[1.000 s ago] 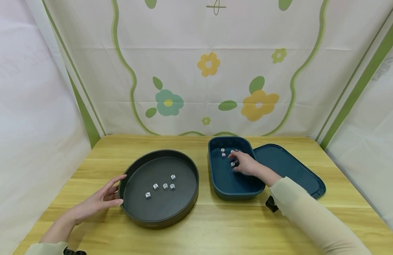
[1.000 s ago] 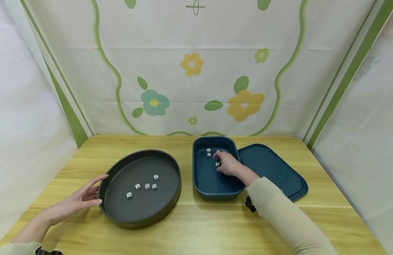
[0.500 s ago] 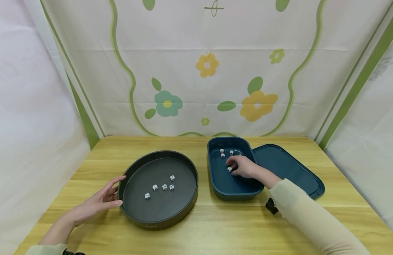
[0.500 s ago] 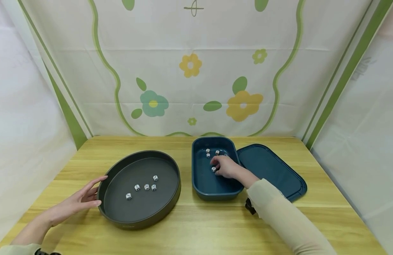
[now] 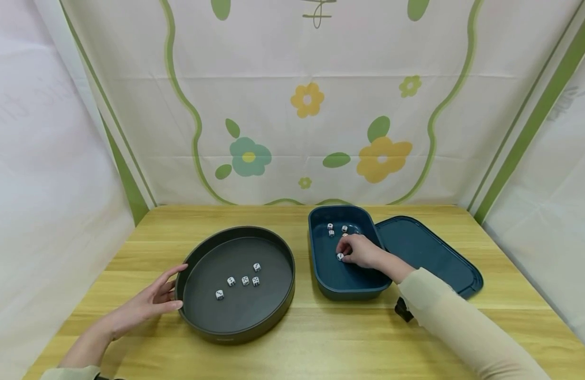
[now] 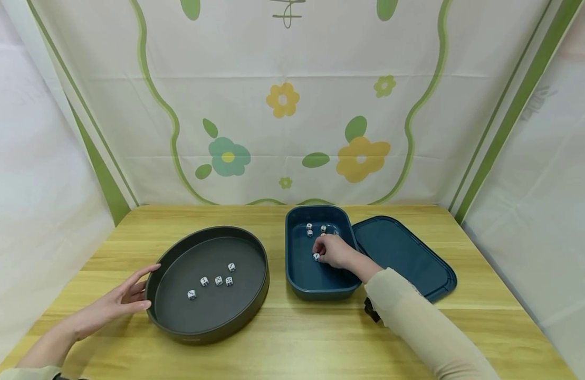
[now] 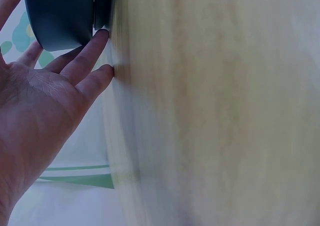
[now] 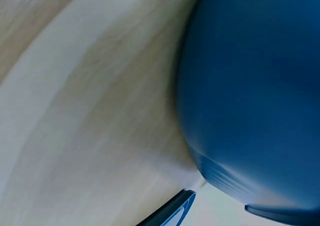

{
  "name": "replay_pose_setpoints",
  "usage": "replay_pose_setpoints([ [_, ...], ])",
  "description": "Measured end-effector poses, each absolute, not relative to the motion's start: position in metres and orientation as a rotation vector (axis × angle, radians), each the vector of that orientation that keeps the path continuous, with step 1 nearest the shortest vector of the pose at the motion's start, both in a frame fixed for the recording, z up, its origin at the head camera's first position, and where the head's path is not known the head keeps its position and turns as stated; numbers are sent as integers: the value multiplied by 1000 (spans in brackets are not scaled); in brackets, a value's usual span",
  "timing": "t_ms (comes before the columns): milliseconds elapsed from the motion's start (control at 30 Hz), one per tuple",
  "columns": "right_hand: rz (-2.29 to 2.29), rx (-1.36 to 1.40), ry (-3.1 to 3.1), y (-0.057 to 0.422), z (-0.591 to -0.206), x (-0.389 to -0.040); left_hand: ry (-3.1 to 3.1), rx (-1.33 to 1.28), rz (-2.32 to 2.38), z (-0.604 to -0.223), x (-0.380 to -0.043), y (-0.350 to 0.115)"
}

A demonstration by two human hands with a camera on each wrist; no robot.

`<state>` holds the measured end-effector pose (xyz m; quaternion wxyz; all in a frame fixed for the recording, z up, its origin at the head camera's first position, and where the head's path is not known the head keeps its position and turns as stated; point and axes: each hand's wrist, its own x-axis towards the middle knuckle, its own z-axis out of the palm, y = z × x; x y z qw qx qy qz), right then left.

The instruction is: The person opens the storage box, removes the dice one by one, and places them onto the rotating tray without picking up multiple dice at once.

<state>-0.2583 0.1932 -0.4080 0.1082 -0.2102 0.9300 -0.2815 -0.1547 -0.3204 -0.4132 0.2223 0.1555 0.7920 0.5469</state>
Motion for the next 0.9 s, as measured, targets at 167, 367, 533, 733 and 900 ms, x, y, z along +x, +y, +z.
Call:
replay_pose_setpoints([
  [167,-835,-650,2738,194,-406,-258,2188,426,1510,-414,-154,-321],
  [367,-927,-707,2762,191,-392,-255,2197,426,1499,-415,-155,-321],
  [533,-1035,-766,2749,182,-377,-252,2199,435,1494,-414,-156,-321],
  [733,-1119,-854,2687,160,-365,-243,2190,403,1496,-415,-157,-322],
  [900,-1182,-914,2607,134,-363,-235,2178,424,1501,-414,-156,-322],
])
